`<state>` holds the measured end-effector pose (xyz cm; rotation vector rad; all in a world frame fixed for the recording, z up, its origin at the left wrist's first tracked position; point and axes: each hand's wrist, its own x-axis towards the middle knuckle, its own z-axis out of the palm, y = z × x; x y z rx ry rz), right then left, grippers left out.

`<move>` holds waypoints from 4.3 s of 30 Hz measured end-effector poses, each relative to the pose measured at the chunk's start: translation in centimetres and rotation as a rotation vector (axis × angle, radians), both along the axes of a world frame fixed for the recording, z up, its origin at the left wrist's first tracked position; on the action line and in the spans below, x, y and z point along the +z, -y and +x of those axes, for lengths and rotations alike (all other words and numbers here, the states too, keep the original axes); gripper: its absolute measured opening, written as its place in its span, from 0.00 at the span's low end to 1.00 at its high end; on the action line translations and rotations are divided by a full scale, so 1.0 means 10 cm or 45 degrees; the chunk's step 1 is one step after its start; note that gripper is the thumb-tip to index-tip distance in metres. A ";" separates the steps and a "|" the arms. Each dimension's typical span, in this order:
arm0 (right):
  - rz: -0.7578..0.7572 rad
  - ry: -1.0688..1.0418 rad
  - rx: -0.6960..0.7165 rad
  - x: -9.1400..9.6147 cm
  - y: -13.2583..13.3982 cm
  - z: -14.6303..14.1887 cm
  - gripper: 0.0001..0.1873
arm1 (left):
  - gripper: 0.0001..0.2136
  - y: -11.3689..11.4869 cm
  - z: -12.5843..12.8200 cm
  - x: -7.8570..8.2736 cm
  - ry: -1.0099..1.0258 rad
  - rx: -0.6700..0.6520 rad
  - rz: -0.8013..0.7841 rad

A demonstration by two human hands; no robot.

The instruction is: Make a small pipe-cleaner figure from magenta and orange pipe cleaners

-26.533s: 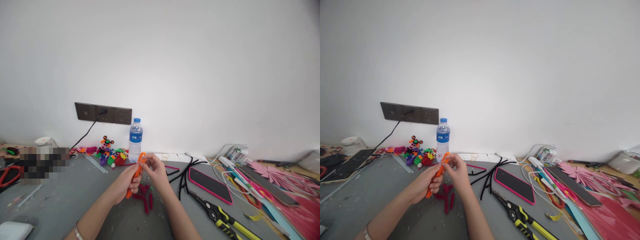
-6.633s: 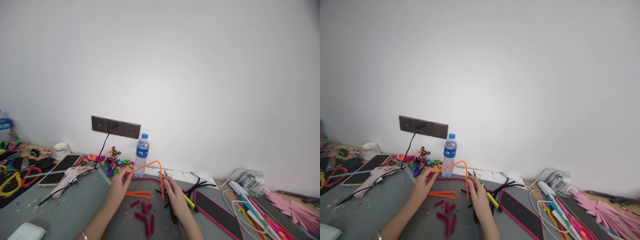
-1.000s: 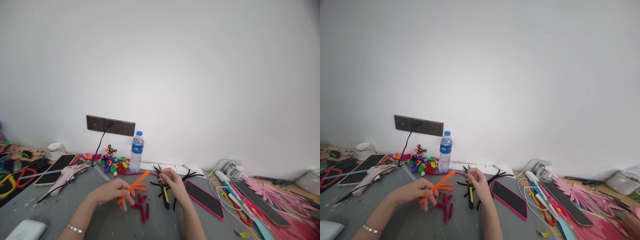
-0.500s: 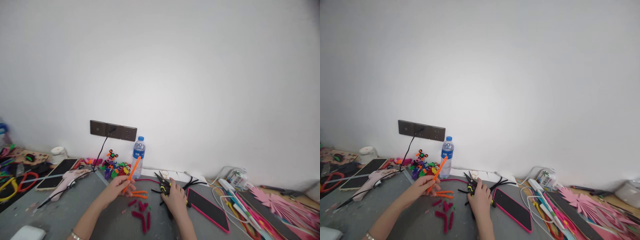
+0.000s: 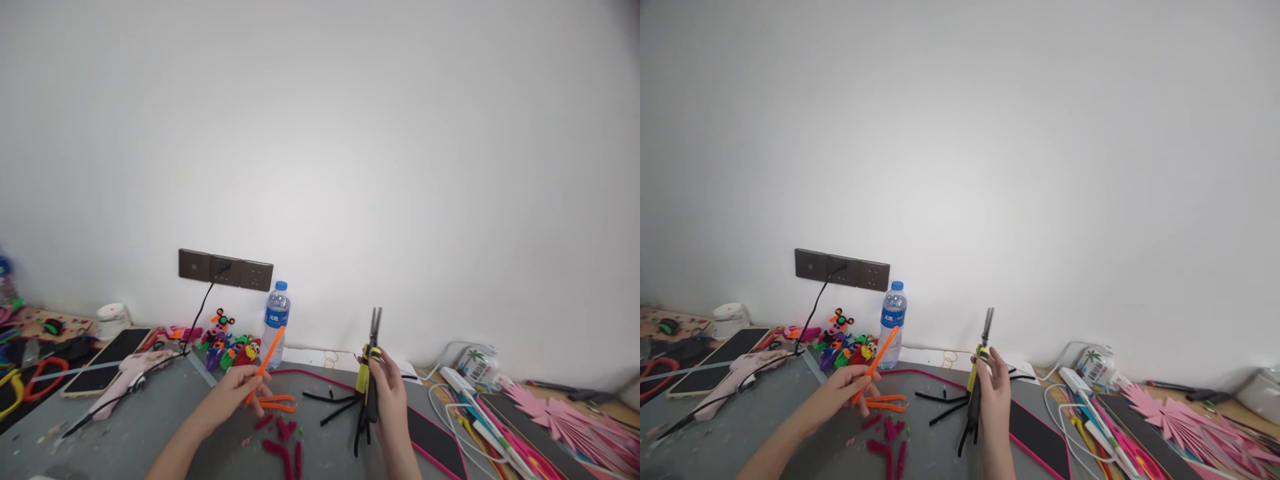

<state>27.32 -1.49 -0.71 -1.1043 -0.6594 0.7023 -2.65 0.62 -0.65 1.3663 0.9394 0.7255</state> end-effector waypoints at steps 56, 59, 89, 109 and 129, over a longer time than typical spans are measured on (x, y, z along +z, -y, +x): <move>-0.212 -0.571 1.450 0.26 0.35 -0.73 0.19 | 0.17 0.01 0.01 -0.01 -0.532 0.126 0.727; -0.221 -0.565 1.448 0.25 0.34 -0.75 0.20 | 0.18 -0.01 -0.01 -0.01 -0.506 0.177 0.719; 0.108 0.551 -0.023 0.04 0.06 -0.16 0.38 | 0.17 -0.10 -0.36 -0.14 -0.728 0.018 0.666; -0.391 1.642 0.373 -0.54 -0.17 -0.13 0.30 | 0.16 -0.05 -0.24 -0.08 -0.795 -0.047 0.512; 0.112 1.248 0.211 -0.27 -0.09 -0.30 0.11 | 0.09 -0.12 -0.18 -0.18 -0.890 -0.072 0.682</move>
